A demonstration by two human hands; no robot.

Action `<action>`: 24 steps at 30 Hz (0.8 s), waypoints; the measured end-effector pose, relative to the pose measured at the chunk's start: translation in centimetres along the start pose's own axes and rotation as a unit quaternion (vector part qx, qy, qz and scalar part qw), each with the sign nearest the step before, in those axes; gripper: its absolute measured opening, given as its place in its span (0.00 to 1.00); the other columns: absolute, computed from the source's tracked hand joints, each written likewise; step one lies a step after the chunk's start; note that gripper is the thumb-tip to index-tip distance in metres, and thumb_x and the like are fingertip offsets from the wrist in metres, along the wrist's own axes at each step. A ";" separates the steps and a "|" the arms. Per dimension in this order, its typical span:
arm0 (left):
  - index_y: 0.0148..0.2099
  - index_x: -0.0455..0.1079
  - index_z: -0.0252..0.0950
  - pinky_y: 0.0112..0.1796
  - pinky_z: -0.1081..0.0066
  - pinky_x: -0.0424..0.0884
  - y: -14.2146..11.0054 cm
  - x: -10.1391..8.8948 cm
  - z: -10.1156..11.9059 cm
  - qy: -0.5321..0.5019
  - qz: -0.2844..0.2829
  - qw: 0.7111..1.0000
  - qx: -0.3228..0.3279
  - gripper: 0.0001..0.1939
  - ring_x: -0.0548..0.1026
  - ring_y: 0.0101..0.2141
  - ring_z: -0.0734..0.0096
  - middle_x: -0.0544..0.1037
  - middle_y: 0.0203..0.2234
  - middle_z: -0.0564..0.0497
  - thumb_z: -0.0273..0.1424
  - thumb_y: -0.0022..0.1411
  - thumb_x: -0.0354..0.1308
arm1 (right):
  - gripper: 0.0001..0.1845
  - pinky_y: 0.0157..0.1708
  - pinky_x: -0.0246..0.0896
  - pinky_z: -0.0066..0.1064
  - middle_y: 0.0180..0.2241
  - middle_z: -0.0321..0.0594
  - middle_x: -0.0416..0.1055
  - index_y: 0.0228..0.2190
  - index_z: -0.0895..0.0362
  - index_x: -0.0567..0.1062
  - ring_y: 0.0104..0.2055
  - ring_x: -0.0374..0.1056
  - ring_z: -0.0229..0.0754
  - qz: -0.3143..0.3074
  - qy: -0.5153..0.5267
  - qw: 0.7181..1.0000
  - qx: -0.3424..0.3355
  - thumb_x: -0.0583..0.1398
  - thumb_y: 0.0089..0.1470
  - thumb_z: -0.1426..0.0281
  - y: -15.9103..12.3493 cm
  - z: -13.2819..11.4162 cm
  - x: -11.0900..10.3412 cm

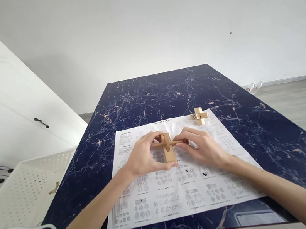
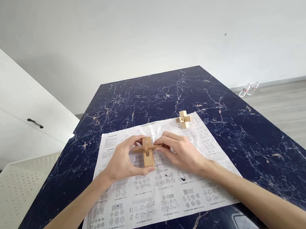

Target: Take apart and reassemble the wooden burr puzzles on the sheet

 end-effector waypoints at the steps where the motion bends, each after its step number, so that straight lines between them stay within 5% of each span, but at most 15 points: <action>1: 0.63 0.69 0.42 0.54 0.48 0.78 0.0 -0.1 0.0 0.001 0.000 1.000 0.002 0.44 0.80 0.52 0.47 0.80 0.56 0.43 0.51 0.49 0.79 | 0.09 0.34 0.70 0.38 0.39 0.43 0.78 0.47 0.54 0.80 0.35 0.73 0.43 -0.007 0.008 1.000 -0.007 0.58 0.76 0.67 0.0 -0.2 0.0; 16: 0.60 0.70 0.42 0.49 0.52 0.77 0.0 0.4 -0.3 0.012 -0.036 0.999 -0.002 0.40 0.80 0.46 0.51 0.80 0.50 0.45 0.53 0.51 0.77 | 0.11 0.34 0.71 0.39 0.38 0.42 0.78 0.45 0.53 0.79 0.35 0.74 0.44 -0.033 0.004 0.999 0.017 0.58 0.76 0.63 -0.3 -0.2 0.5; 24: 0.57 0.73 0.43 0.56 0.45 0.72 0.0 0.6 -0.4 0.023 -0.048 0.999 0.001 0.37 0.78 0.52 0.45 0.80 0.53 0.44 0.53 0.51 0.78 | 0.11 0.33 0.72 0.39 0.37 0.42 0.79 0.43 0.53 0.80 0.34 0.74 0.44 -0.041 0.007 0.999 0.033 0.59 0.75 0.62 -0.4 0.2 0.7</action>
Point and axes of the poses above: each hand's wrist, its own y-axis towards the middle knuckle, its own x-axis out of the palm, z = x × y, the point moved 10 cm from there along y, towards the middle knuckle
